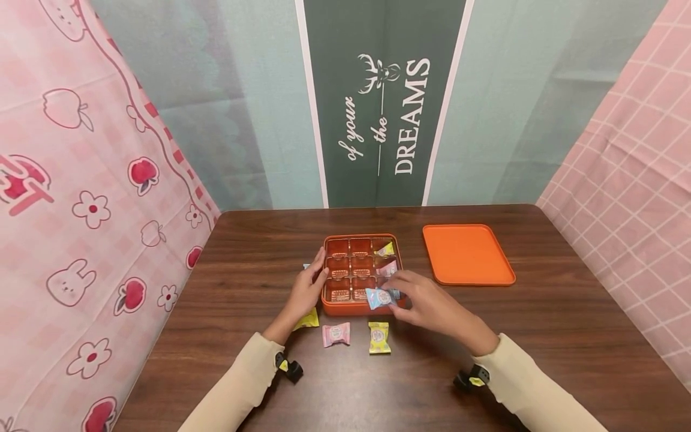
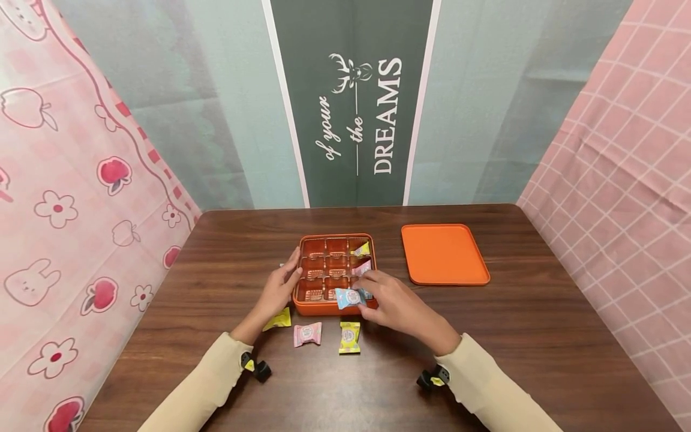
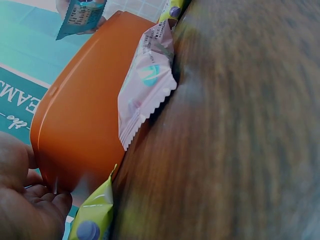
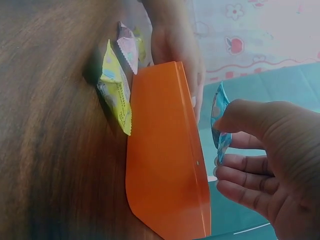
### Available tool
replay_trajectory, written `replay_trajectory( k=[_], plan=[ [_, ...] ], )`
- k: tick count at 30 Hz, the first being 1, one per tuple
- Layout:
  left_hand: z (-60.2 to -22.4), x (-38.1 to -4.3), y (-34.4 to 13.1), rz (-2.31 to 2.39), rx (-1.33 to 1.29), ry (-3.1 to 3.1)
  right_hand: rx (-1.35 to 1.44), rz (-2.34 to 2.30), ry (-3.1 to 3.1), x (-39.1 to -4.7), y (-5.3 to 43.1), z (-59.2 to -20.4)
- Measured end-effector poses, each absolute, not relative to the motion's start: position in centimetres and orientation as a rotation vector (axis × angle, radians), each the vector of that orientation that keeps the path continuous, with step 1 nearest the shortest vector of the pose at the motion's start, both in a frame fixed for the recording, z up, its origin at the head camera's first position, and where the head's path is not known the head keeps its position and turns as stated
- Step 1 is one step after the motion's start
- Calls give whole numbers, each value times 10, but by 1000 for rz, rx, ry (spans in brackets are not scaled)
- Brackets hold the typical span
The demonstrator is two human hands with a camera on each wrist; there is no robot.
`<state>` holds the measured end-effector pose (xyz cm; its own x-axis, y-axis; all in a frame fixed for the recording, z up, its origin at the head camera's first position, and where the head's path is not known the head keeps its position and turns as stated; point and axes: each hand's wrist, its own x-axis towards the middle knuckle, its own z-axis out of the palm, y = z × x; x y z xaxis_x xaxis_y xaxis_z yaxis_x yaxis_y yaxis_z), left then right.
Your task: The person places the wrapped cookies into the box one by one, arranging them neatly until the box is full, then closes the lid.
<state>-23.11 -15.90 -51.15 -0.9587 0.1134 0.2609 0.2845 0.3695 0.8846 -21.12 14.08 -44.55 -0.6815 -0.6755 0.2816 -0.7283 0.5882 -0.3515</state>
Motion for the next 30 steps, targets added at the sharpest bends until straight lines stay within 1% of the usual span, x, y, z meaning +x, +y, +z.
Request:
replay_trajectory(
  k=[30],
  plan=[
    [-513,-231,-159,-1598,-365,-2488,1132,695,-2695,-221,124,-454]
  ],
)
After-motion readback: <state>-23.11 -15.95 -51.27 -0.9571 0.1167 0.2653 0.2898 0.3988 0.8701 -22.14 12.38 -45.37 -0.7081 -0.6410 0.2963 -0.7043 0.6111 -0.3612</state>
